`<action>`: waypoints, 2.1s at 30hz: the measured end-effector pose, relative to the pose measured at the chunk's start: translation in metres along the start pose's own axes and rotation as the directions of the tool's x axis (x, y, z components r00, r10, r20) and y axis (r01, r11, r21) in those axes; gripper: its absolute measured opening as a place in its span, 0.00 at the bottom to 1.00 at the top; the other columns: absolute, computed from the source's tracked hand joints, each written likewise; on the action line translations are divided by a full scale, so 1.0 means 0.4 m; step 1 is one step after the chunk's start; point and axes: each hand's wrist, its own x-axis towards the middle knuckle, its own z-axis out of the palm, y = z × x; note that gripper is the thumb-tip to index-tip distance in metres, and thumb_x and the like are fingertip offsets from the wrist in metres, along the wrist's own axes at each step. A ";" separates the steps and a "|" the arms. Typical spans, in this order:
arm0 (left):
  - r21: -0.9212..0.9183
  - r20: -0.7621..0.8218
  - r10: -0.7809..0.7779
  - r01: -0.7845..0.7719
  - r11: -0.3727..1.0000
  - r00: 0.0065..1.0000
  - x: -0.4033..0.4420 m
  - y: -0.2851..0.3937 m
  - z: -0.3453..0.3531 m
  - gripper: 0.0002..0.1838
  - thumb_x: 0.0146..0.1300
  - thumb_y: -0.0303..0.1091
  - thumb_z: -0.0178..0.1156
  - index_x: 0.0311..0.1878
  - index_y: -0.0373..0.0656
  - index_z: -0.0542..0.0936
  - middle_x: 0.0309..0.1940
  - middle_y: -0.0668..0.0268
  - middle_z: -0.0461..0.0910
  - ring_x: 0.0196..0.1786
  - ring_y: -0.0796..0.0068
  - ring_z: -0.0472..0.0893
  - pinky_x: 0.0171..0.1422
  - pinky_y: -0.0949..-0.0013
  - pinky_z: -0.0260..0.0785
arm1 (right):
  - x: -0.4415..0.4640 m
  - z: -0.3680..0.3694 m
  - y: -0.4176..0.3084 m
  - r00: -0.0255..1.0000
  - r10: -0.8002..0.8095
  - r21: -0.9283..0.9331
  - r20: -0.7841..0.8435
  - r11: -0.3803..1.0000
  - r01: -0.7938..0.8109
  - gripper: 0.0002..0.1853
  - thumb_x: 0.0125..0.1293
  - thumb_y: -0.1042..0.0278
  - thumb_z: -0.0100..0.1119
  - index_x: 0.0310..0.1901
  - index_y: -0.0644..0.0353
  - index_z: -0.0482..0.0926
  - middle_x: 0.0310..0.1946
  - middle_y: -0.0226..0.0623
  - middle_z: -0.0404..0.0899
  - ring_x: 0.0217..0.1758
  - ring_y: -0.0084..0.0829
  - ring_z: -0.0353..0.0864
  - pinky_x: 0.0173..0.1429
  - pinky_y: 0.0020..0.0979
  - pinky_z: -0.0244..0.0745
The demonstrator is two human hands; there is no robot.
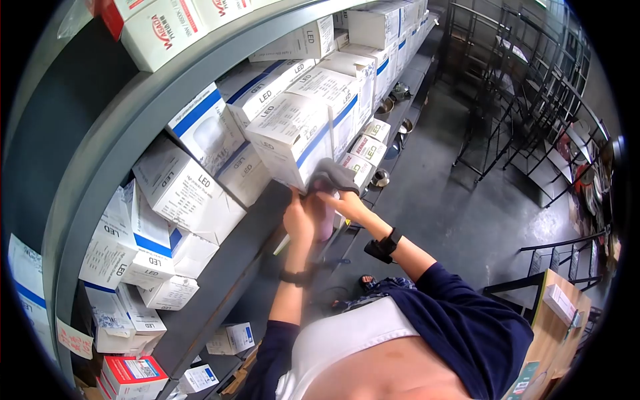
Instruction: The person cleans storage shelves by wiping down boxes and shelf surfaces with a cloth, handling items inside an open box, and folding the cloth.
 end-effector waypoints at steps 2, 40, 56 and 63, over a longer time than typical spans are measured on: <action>-0.019 0.013 0.015 -0.015 1.000 1.000 0.018 0.016 0.012 0.25 0.58 0.39 0.56 0.53 0.29 0.69 0.20 0.50 0.76 0.26 0.52 0.77 0.29 0.59 0.66 | 0.018 -0.024 0.004 0.982 0.175 0.039 0.072 0.983 -0.178 0.28 0.55 0.65 0.59 0.58 0.62 0.64 0.54 0.42 0.68 0.56 0.33 0.66 0.59 0.31 0.61; -0.537 0.357 0.113 0.104 0.837 0.927 -0.196 0.026 0.034 0.09 0.57 0.34 0.57 0.35 0.37 0.75 0.26 0.56 0.78 0.29 0.65 0.79 0.34 0.68 0.68 | -0.184 -0.003 0.106 0.995 0.092 -0.134 -0.036 0.986 -0.096 0.25 0.57 0.55 0.54 0.48 0.68 0.67 0.40 0.52 0.72 0.43 0.45 0.72 0.48 0.37 0.67; -0.439 0.531 0.257 0.003 0.898 0.807 -0.095 0.382 0.428 0.13 0.59 0.38 0.56 0.41 0.39 0.72 0.28 0.53 0.76 0.32 0.56 0.77 0.36 0.65 0.67 | -0.066 -0.535 0.341 0.905 -0.056 -0.159 -0.422 0.987 -0.013 0.14 0.62 0.61 0.49 0.34 0.67 0.73 0.31 0.53 0.73 0.37 0.50 0.73 0.43 0.39 0.66; -0.541 0.458 0.142 0.149 0.828 0.877 -0.073 0.493 0.579 0.12 0.59 0.35 0.55 0.41 0.37 0.71 0.29 0.52 0.76 0.32 0.58 0.78 0.37 0.67 0.67 | 0.022 -0.704 0.338 0.937 -0.135 -0.287 -0.323 0.957 0.039 0.14 0.59 0.60 0.54 0.32 0.66 0.73 0.28 0.52 0.73 0.33 0.50 0.72 0.38 0.40 0.66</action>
